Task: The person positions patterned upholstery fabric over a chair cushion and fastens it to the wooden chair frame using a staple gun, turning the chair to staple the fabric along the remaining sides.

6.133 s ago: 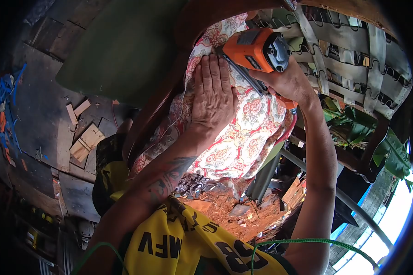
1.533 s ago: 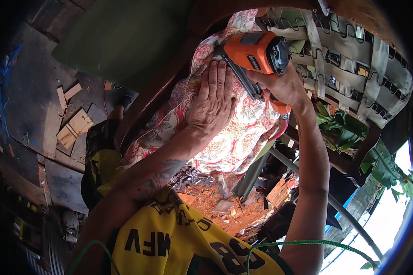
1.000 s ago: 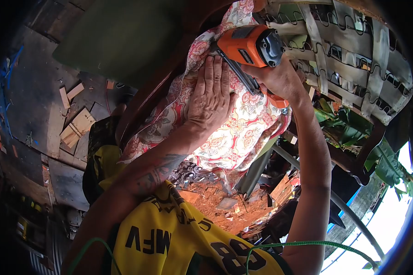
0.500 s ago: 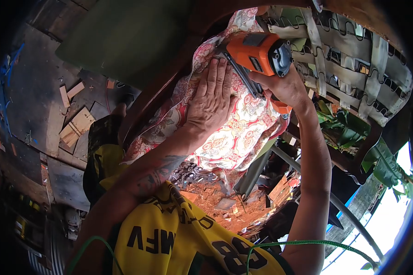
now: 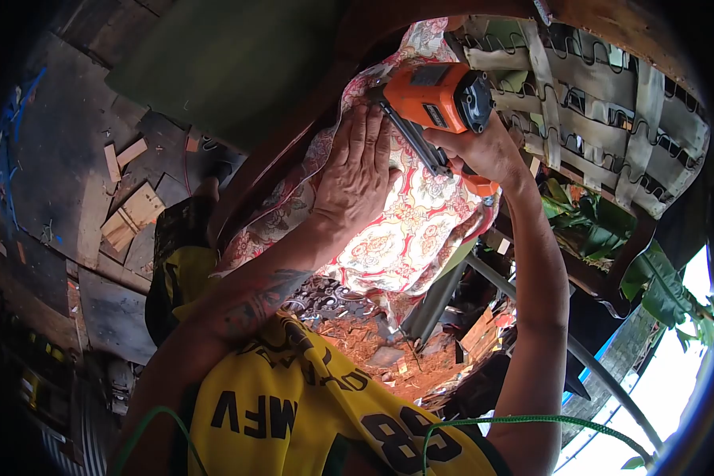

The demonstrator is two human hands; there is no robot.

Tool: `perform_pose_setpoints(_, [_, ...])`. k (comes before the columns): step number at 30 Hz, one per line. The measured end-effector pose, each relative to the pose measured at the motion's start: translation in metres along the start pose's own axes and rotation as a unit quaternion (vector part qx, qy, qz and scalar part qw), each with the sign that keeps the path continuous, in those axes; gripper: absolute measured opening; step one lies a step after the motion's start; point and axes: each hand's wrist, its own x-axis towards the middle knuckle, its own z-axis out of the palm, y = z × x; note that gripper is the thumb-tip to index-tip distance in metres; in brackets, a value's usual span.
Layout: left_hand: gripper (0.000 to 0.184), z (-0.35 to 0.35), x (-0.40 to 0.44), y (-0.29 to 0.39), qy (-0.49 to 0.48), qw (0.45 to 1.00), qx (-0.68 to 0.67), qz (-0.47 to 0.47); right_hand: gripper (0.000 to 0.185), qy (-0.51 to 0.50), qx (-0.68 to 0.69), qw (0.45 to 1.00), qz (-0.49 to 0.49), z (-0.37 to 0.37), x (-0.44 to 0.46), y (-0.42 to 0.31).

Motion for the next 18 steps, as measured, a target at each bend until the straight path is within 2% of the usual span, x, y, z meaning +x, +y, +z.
perform_pose_setpoints(6, [0.084, -0.001, -0.003, -0.002, 0.008, 0.998, -0.050, -0.021, 0.049, 0.004, -0.069, 0.995, -0.077, 0.005, 0.002, 0.012])
perform_pose_setpoints(9, [0.081, 0.001, -0.004, -0.003, 0.006, 0.999, -0.043, -0.017, 0.047, 0.001, -0.015, 0.999, -0.043, 0.006, 0.005, 0.011])
perform_pose_setpoints(13, [0.077, 0.001, -0.003, -0.004, 0.000, 0.999, -0.048, -0.017, 0.043, 0.005, -0.028, 0.998, -0.056, 0.006, -0.003, 0.008])
perform_pose_setpoints(15, [0.077, 0.001, -0.003, -0.005, -0.004, 0.999, -0.039, -0.017, 0.044, 0.021, -0.022, 0.994, -0.101, 0.004, -0.004, 0.011])
perform_pose_setpoints(18, [0.077, -0.003, -0.002, -0.004, -0.002, 0.999, -0.041, -0.013, 0.046, 0.036, -0.015, 0.997, -0.068, 0.011, -0.006, 0.012])
